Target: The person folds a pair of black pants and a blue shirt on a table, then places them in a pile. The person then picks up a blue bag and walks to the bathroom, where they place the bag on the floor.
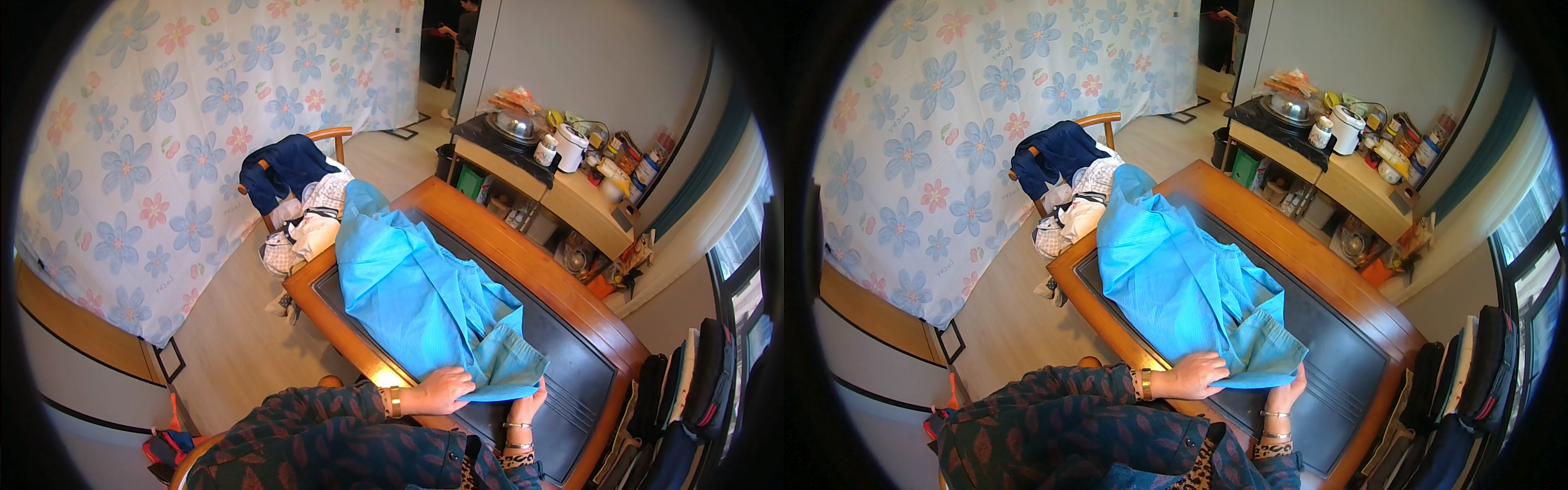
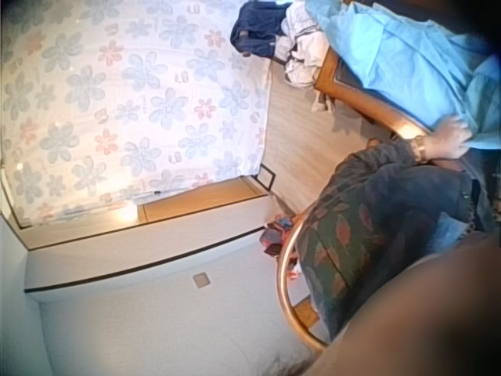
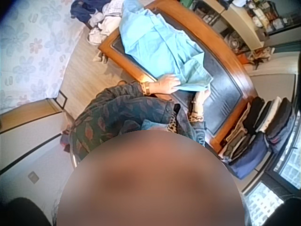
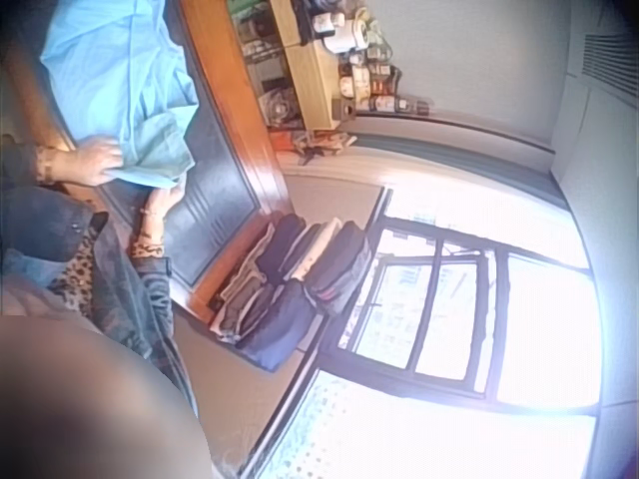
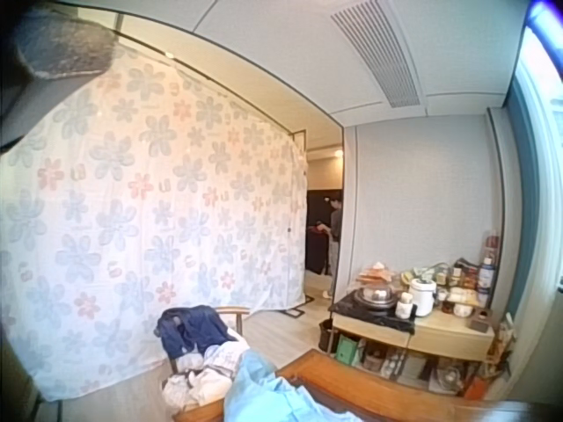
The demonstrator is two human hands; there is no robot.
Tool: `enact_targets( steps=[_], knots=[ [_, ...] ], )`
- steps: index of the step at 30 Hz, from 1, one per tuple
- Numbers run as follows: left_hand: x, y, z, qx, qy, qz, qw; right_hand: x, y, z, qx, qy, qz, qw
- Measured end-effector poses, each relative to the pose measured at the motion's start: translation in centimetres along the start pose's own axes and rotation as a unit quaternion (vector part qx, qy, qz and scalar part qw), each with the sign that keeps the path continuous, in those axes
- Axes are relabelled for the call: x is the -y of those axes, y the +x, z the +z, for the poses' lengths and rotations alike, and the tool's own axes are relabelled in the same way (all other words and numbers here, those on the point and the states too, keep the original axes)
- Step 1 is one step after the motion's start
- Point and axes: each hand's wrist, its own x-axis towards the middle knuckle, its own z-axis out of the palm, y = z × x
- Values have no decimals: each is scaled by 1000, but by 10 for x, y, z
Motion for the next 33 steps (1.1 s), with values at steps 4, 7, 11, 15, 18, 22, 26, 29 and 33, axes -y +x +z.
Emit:
enact_targets(
  steps=[4, 7, 11, 15, 18, 22, 26, 29, 33],
  knots=[
    [1, 0, 0, 10, -4, -3, 1000, -2, 1, -1, -4, -2, -4, 1000],
    [1, 0, 0, 11, -2, -2, 1000, -2, 1, -1, -3, -7, -7, 1000],
    [0, 0, 0, 14, -1, -3, 1000, -2, 1, -1, 0, -8, -11, 1000],
    [1, 0, 0, 8, 3, 0, 1000, -2, 1, -2, 1, -21, -2, 1000],
    [1, 0, 0, -1, 5, 6, 1000, -2, 1, -3, 1, -18, -1, 1000],
    [1, 0, 0, 7, 3, 4, 1000, -3, 2, -2, 1, -22, -7, 1000],
    [1, 0, 1, 5, 2, 4, 1000, -2, 1, -2, 5, -13, 1, 1000],
    [1, 0, 0, 1, 3, 7, 1000, -1, 1, -2, 4, -7, 5, 1000],
    [1, 0, 0, -11, 3, 13, 1000, -3, 1, -3, 11, -3, -9, 1000]
  ],
)
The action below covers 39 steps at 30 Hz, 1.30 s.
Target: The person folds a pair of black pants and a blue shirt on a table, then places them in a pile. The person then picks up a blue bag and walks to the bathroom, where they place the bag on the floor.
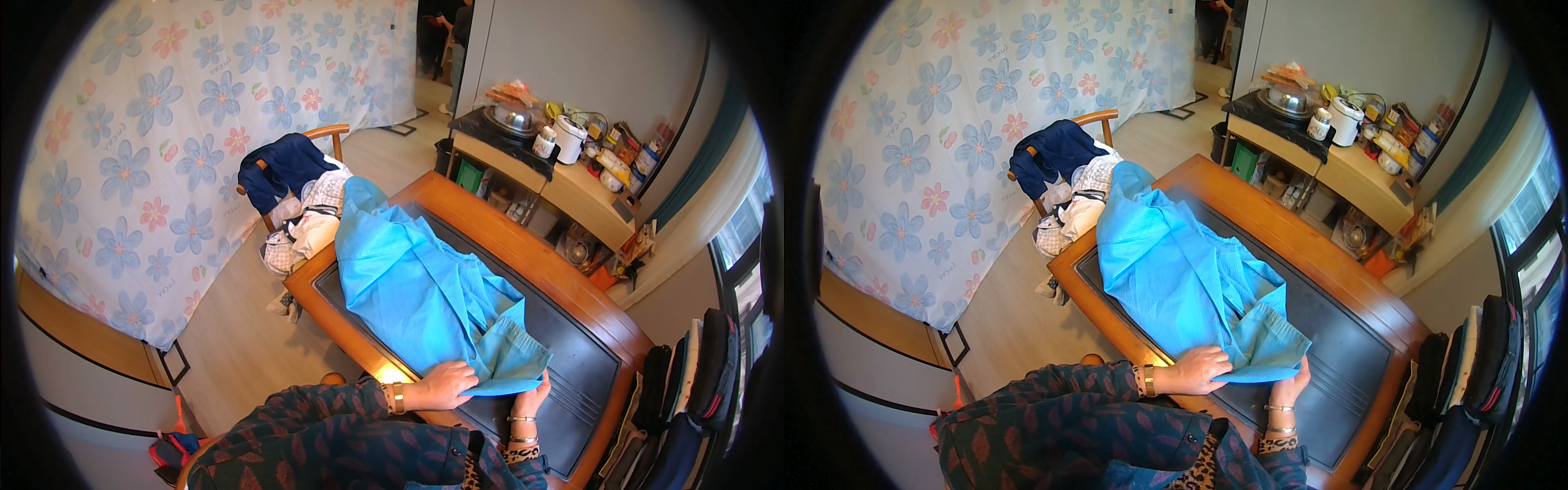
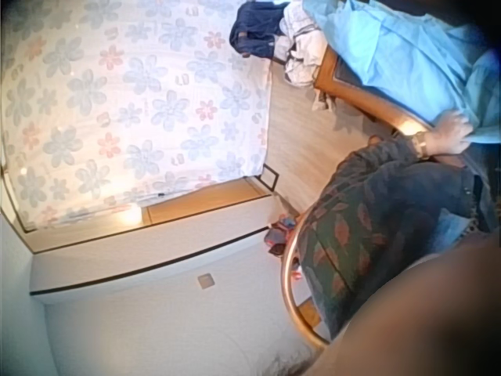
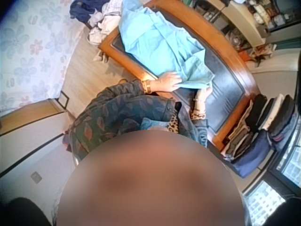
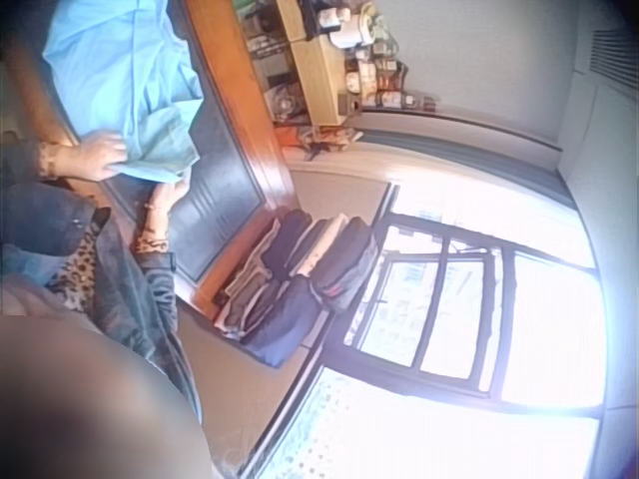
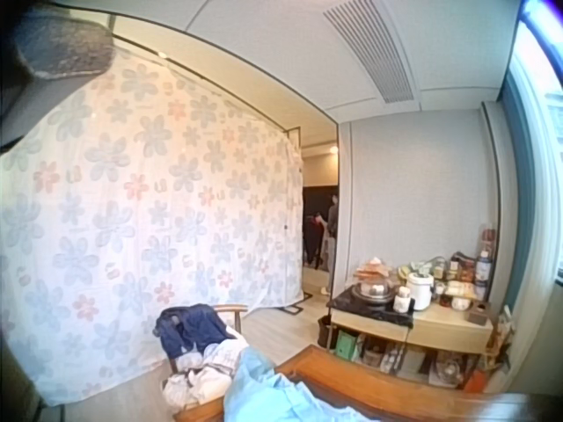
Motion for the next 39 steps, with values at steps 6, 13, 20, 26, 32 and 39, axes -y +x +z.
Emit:
enact_targets(
  steps=[6, 13, 20, 26, 32, 39],
  knots=[
    [0, 0, 0, 3, 3, -2, 1000, -3, 1, -1, -5, -1, 2, 1000],
    [0, 0, -2, -12, -10, 1, 1000, 8, 6, -9, -76, 8, -14, 997],
    [-6, 5, -1, -59, 12, 27, 998, 17, 34, -71, -306, 84, 13, 948],
    [-5, 4, 0, -70, -9, 33, 997, 26, 35, -90, -354, -50, -38, 933],
    [-4, 6, -1, -63, -15, 29, 997, 66, 17, -44, -117, -312, -304, 893],
    [-2, 4, 1, -63, -26, 18, 998, 33, -1, 2, 115, -467, -178, 859]
  ],
)
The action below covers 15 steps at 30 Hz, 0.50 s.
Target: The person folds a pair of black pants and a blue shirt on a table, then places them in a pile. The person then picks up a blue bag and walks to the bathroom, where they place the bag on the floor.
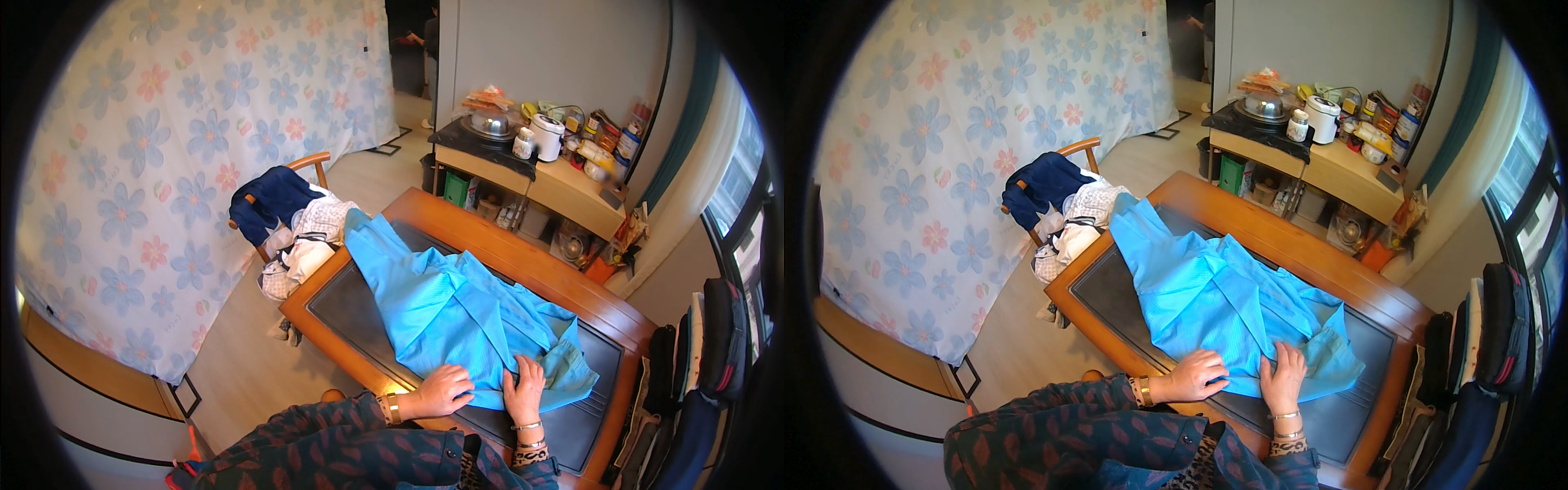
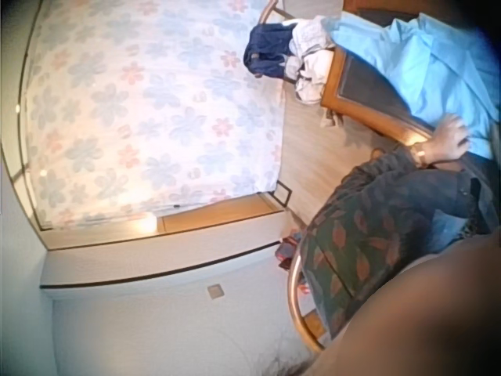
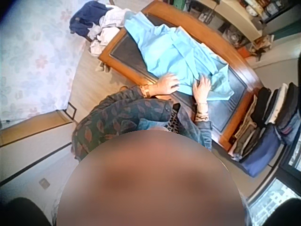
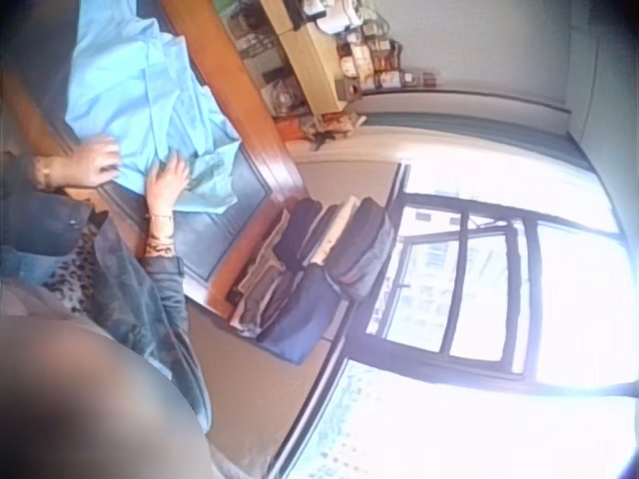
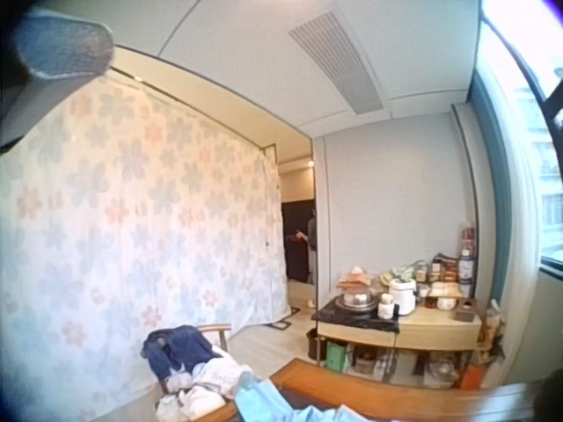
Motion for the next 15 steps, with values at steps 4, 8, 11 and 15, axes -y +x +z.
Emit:
enact_targets(
  steps=[4, 8, 11, 15],
  knots=[
    [-1, 1, 0, 4, -8, -10, 1000, -11, 0, -6, 1, 68, 51, 996],
    [-7, 13, -11, 36, 16, -26, 999, -10, -2, -2, -45, 103, 51, 992],
    [-5, 43, -13, 21, 50, -14, 998, -23, -2, -4, -65, 118, 86, 987],
    [8, 86, -9, -9, 70, 20, 997, -71, 9, -42, -236, 160, 181, 941]
  ],
)
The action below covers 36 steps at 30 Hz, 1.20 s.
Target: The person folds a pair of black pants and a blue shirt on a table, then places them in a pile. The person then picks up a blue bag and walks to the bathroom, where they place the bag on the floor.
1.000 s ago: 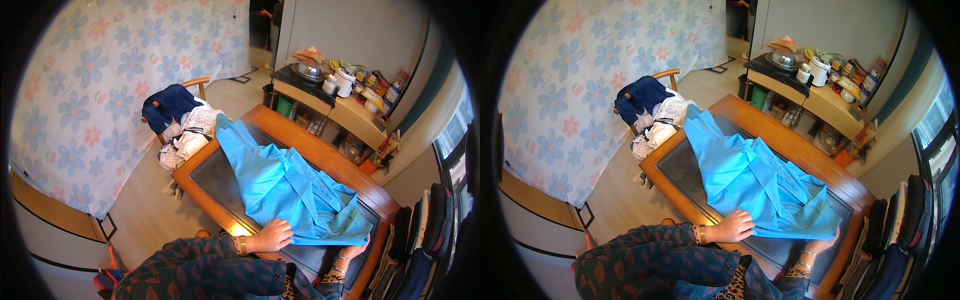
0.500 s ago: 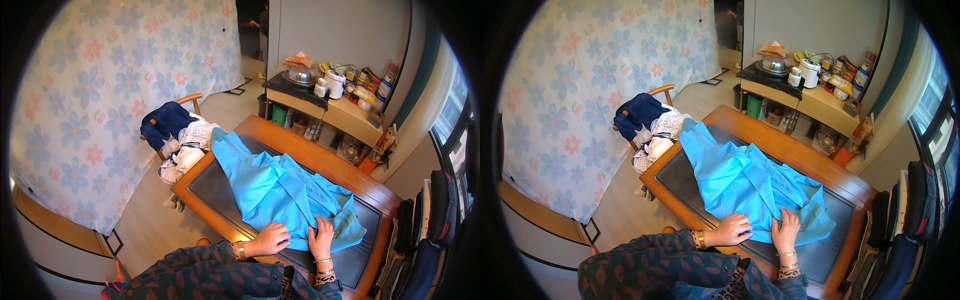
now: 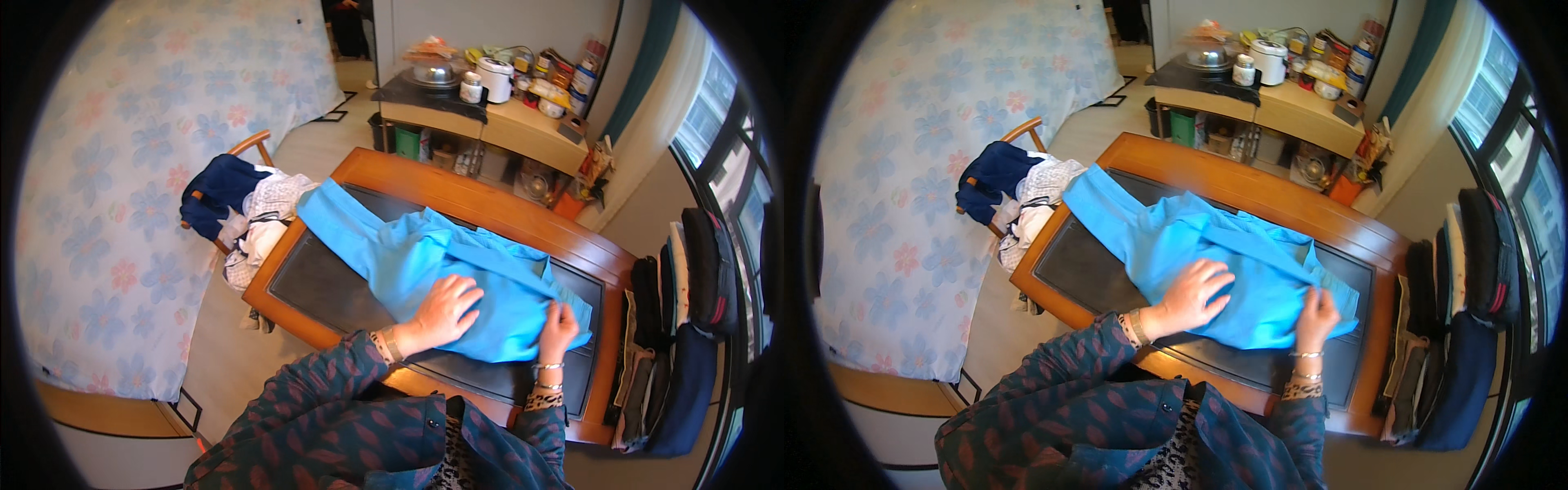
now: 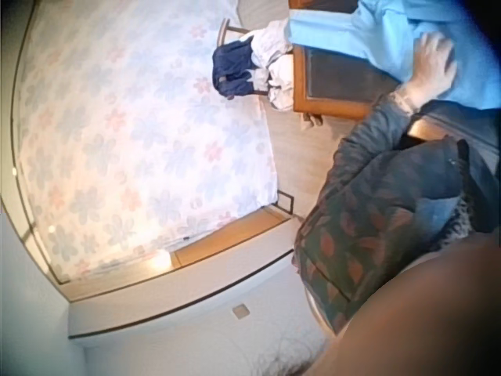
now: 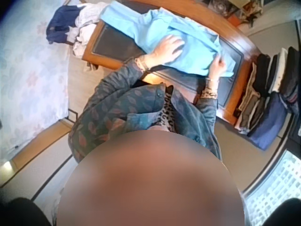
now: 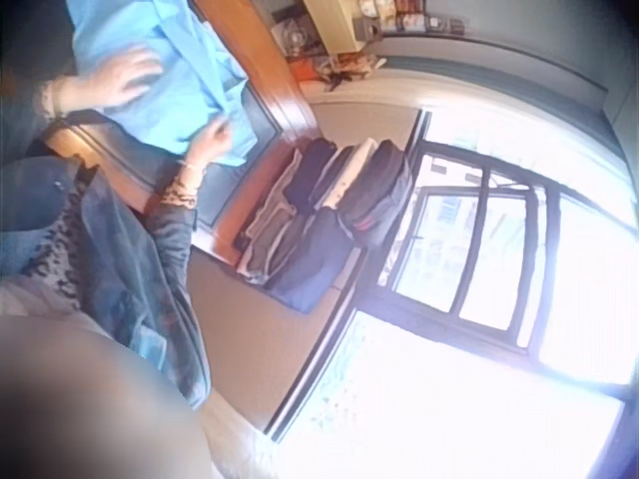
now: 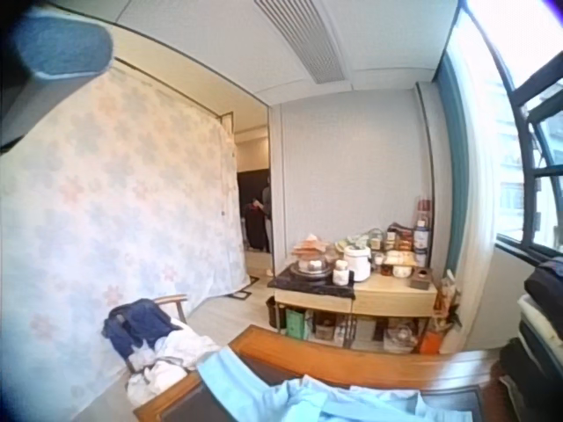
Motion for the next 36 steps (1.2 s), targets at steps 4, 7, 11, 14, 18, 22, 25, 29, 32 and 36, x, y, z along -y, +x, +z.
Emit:
enact_targets(
  steps=[4, 7, 11, 14, 18, 22, 25, 29, 32, 36],
  knots=[
    [16, 4, 13, -10, 63, -19, 998, -14, 21, -34, -128, -161, -40, 978],
    [28, -6, 21, 9, 122, -73, 990, -21, 7, -23, -60, -75, -52, 994],
    [50, -9, 20, -1, 129, -166, 978, -28, -8, 2, 124, -123, -55, 983],
    [70, -10, 16, 55, 58, -244, 967, -25, -7, 6, 169, -148, -95, 970],
    [104, -18, 5, -188, -167, -306, 918, -10, -6, 0, 153, -105, -36, 982],
    [140, -29, -31, -379, -148, -315, 857, 3, -14, 3, 181, -51, -12, 982],
    [136, -39, -47, -381, -166, -334, 846, 7, -19, 7, 196, -45, -41, 979],
    [108, -47, -67, -410, -206, -309, 833, 13, -20, 5, 200, -19, -42, 979],
    [89, -53, -93, -431, -226, -282, 827, 20, -17, 1, 206, 1, -55, 977],
    [75, -63, -149, -476, -163, -251, 827, 33, -18, -2, 276, 79, -88, 954]
  ],
)
